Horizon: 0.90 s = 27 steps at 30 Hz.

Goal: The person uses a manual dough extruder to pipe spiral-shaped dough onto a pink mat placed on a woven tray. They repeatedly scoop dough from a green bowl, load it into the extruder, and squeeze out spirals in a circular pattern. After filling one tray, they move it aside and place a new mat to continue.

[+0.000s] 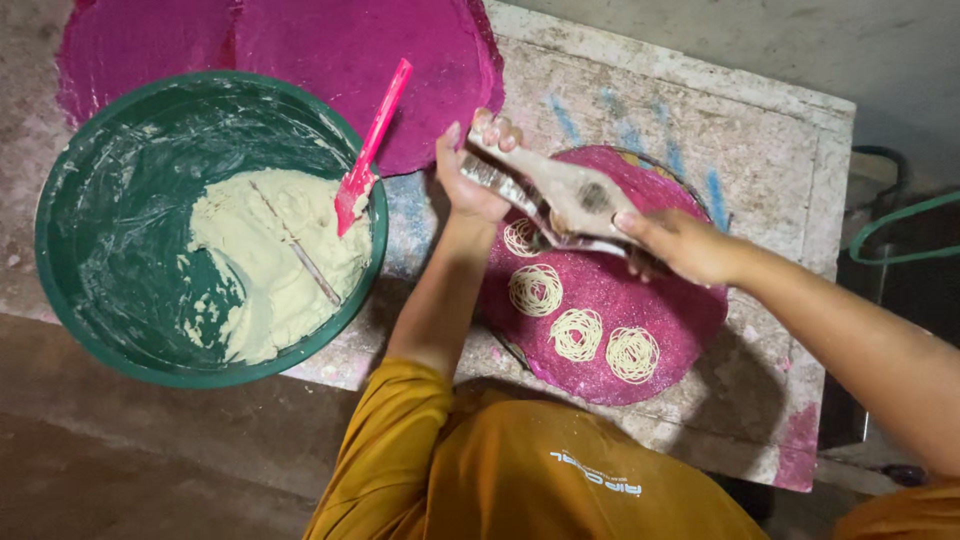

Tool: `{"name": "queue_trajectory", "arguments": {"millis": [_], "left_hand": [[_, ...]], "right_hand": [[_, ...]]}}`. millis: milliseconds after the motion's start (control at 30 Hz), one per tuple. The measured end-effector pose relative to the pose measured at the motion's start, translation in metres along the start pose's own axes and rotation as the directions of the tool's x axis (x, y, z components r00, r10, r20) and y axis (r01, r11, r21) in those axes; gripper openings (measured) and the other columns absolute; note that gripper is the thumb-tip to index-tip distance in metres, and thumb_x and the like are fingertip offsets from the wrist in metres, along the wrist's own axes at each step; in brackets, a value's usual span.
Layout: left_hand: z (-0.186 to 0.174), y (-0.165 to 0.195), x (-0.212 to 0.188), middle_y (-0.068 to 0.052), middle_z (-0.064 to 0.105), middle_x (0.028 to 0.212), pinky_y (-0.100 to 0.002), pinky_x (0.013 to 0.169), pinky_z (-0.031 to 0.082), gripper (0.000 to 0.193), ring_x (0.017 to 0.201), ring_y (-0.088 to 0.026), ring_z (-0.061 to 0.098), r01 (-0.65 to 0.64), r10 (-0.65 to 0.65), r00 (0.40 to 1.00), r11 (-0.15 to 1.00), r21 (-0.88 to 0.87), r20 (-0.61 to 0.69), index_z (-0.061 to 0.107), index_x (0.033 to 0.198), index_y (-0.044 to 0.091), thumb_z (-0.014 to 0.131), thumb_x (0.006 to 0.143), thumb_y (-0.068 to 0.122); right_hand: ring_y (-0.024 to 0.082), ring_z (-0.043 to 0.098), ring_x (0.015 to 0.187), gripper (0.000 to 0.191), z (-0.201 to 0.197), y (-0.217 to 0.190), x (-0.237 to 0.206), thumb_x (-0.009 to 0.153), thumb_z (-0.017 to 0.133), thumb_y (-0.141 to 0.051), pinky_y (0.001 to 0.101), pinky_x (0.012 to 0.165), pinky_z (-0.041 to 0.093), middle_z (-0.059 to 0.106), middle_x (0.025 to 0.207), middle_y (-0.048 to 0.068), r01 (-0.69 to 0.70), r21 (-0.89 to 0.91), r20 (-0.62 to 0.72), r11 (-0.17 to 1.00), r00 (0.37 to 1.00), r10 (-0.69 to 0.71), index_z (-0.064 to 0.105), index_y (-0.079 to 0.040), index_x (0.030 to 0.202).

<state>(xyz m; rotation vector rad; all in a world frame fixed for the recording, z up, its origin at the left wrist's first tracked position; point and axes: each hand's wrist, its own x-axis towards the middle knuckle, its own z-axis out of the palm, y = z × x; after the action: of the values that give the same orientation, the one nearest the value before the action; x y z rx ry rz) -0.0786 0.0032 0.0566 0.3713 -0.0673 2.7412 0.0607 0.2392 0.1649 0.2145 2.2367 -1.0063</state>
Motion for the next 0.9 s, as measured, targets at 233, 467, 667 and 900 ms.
{"name": "queue_trajectory", "arguments": {"millis": [233, 467, 667, 900], "left_hand": [[0.004, 0.023, 0.02, -0.002, 0.053, 0.08, -0.034, 0.079, 0.045, 0.035, 0.083, -0.019, 0.054, 0.071, -0.071, 0.992, 0.997, 0.009, 0.104, 0.051, 0.089, 0.012, 0.052, 0.097, 0.046], [0.003, -0.001, 0.013, -0.003, 0.053, 0.082, -0.036, 0.084, 0.046, 0.03, 0.086, -0.019, 0.053, 0.022, -0.022, 1.0, 0.999, -0.04, 0.015, 0.051, 0.088, 0.013, 0.049, 0.097, 0.042], [0.01, 0.006, 0.034, -0.012, 0.061, 0.089, -0.042, 0.09, 0.051, 0.054, 0.089, -0.026, 0.058, 0.137, -0.113, 0.976, 0.983, 0.123, -0.185, 0.057, 0.095, 0.006, 0.034, 0.095, 0.055], [-0.031, 0.007, -0.004, -0.019, 0.074, 0.109, -0.031, 0.053, 0.033, 0.09, 0.058, -0.016, 0.042, 0.787, -0.29, 0.614, 0.158, 0.596, -0.734, 0.043, 0.152, 0.012, 0.003, 0.099, 0.072]], "right_hand": [[0.021, 0.07, 0.064, 0.076, 0.019, -0.008, 0.01, 0.098, 0.033, -0.067, 0.0372, 0.065, 0.059, 0.07, 0.069, 0.01, 0.183, 0.021, -0.109, 0.983, 0.978, -0.18, 0.068, -0.001, 0.085], [0.021, 0.07, 0.06, 0.075, -0.006, -0.006, 0.003, 0.1, 0.031, -0.063, 0.0368, 0.064, 0.059, 0.071, 0.067, 0.01, 0.029, -0.115, -0.084, 0.993, 0.996, -0.039, 0.07, -0.001, 0.083], [0.018, 0.068, 0.063, 0.061, -0.003, 0.006, 0.014, 0.102, 0.043, -0.056, 0.0359, 0.064, 0.057, 0.069, 0.071, 0.009, 0.18, 0.101, -0.198, 0.978, 0.968, -0.158, 0.067, -0.001, 0.092], [0.016, 0.068, 0.064, 0.065, -0.008, 0.032, 0.03, 0.106, 0.04, -0.057, 0.0332, 0.065, 0.054, 0.071, 0.07, 0.008, 0.354, 0.099, -0.178, 0.93, 0.926, -0.333, 0.069, -0.002, 0.088]]}}
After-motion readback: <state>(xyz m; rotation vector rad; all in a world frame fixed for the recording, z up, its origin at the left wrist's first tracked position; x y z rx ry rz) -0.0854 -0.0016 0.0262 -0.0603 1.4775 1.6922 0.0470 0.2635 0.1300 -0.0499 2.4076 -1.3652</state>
